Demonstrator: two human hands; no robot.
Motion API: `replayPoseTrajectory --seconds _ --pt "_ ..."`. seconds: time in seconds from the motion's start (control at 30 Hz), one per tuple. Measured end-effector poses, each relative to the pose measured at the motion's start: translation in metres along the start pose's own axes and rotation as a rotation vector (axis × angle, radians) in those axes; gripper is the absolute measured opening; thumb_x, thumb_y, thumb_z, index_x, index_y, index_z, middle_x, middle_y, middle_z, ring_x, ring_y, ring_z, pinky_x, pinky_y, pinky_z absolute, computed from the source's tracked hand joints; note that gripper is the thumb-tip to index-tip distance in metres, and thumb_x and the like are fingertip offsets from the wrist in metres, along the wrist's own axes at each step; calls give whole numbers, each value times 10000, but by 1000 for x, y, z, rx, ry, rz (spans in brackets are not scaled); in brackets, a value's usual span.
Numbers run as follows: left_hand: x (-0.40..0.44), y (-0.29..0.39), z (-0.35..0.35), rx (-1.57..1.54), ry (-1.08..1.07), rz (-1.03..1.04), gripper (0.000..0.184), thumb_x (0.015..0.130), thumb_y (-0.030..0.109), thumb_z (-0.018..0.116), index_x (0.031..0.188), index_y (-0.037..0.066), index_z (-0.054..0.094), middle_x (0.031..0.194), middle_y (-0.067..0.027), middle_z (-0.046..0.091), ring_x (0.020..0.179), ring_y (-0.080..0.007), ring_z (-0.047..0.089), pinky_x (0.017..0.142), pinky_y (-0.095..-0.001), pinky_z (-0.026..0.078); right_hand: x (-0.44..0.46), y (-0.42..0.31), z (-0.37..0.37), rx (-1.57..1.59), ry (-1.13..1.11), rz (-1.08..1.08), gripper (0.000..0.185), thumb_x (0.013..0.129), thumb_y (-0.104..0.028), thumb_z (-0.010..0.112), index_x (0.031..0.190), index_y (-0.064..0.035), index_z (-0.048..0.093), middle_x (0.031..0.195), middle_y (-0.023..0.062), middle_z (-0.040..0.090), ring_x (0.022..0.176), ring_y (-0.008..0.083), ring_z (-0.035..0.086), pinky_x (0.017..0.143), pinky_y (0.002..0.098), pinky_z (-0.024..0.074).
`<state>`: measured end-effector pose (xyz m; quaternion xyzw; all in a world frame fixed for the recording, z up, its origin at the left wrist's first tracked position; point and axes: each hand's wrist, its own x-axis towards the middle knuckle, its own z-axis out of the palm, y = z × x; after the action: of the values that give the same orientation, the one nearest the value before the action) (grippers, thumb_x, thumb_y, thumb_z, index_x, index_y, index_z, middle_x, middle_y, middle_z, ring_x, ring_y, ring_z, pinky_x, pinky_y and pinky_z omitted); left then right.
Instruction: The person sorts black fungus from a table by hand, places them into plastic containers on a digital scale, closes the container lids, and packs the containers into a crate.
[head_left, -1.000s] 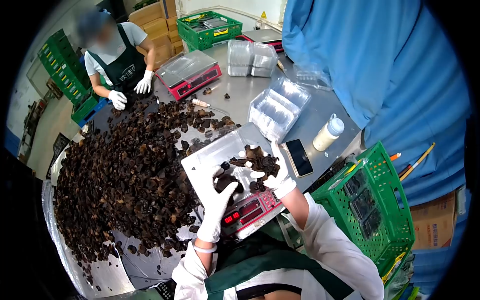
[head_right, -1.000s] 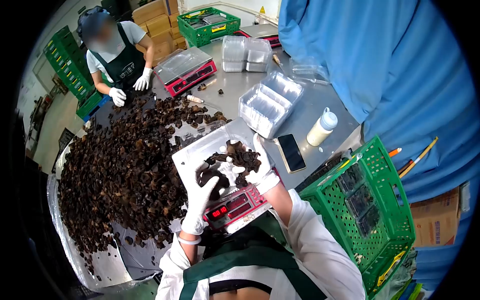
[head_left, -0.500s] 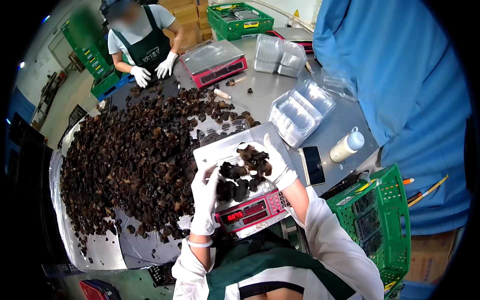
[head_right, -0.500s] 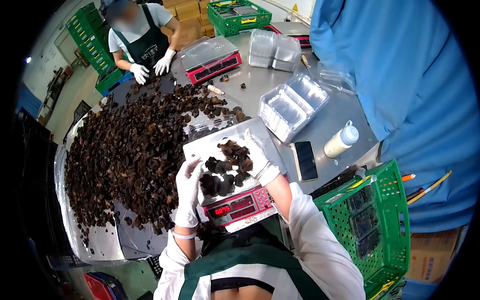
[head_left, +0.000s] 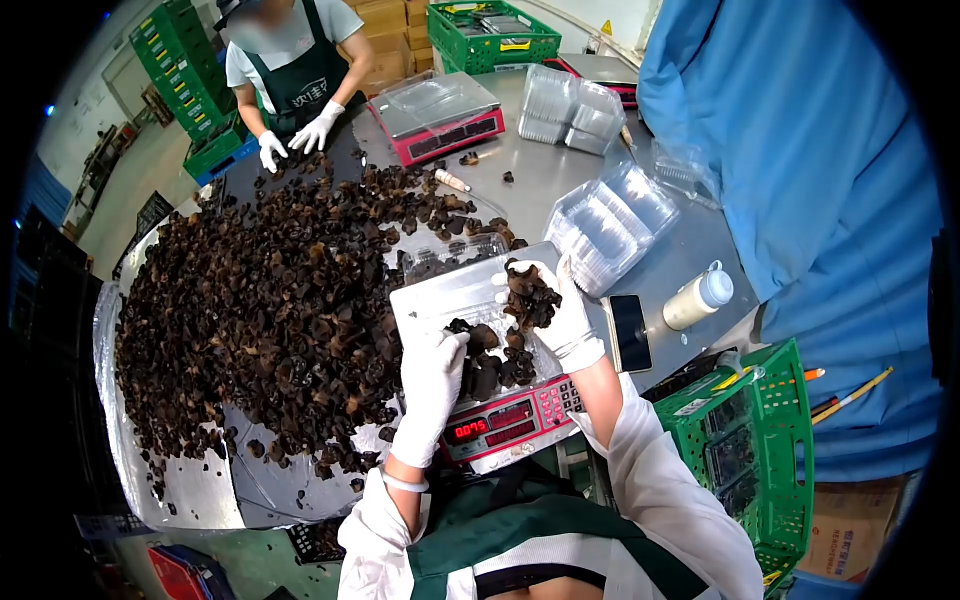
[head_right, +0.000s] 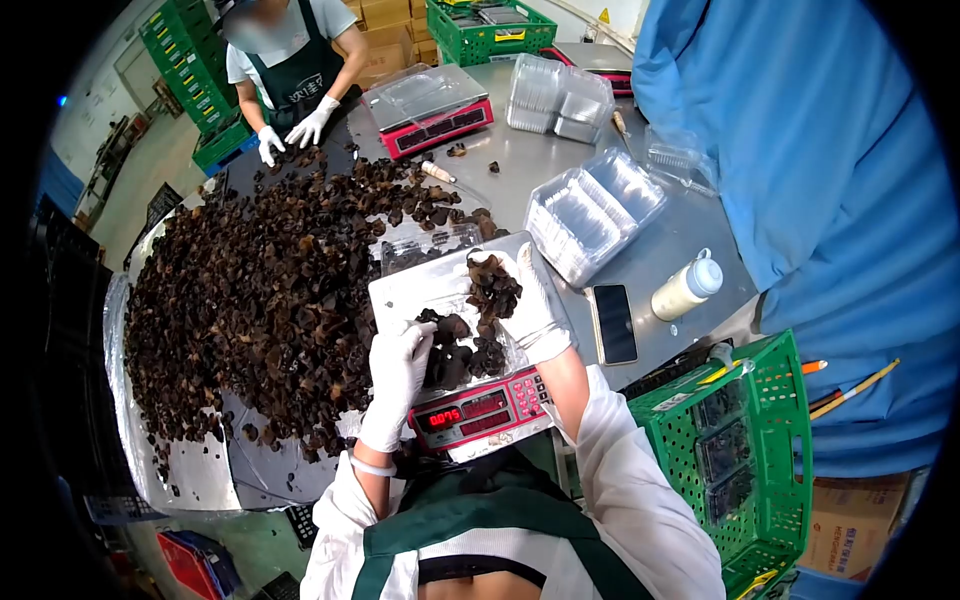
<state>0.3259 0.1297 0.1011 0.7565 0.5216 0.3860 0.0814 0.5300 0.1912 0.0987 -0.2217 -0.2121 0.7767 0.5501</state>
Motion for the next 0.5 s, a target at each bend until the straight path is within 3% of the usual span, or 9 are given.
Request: replayPoseTrajectory --seconds 0.13,0.17,0.27,0.33,0.4,0.43,0.5 --pt "17 -2 15 60 -117 154 200 710 114 736 903 104 683 835 -47 614 852 -241 585 748 -343 467 -4 -1 -2 23 -41 -58 744 923 -661 265 1233 -28 504 1125 210 612 904 316 639 765 433 550" --pt "17 -1 15 159 -234 163 264 773 270 676 1001 138 660 869 -35 593 889 -226 566 782 -373 445 -5 -1 -3 21 -40 -59 744 923 -661 265 1233 -28 504 1125 210 612 904 316 639 765 433 550" --pt "23 13 10 348 -345 188 324 770 297 679 1053 143 646 931 -40 590 938 -227 554 805 -384 443 -9 -2 -3 48 24 -74 731 927 -653 274 1229 -30 504 1115 214 613 901 318 640 745 433 555" --pt "30 22 9 324 -428 175 301 798 247 630 1081 145 636 974 -45 583 982 -233 537 849 -391 431 -11 -1 -7 101 -2 -99 728 916 -658 302 1194 -23 526 1113 213 621 886 317 648 712 446 562" --pt "31 20 20 237 -349 386 276 825 185 554 1085 144 637 967 -56 575 991 -241 531 900 -404 413 -12 -3 -10 127 -15 -95 721 919 -653 305 1195 -26 528 1109 213 624 885 319 650 703 443 563" --pt "32 21 23 277 -383 408 313 737 174 656 1049 183 664 1018 -41 593 983 -228 549 919 -390 405 -12 -4 -11 152 -34 -87 713 921 -648 308 1197 -29 529 1106 214 627 883 322 651 693 440 565" --pt "34 15 34 256 -452 420 310 737 159 654 1045 183 664 1020 -37 596 978 -232 549 910 -395 408 -13 -4 -12 185 -27 -91 704 925 -640 310 1199 -31 531 1105 215 628 878 326 652 685 438 565"
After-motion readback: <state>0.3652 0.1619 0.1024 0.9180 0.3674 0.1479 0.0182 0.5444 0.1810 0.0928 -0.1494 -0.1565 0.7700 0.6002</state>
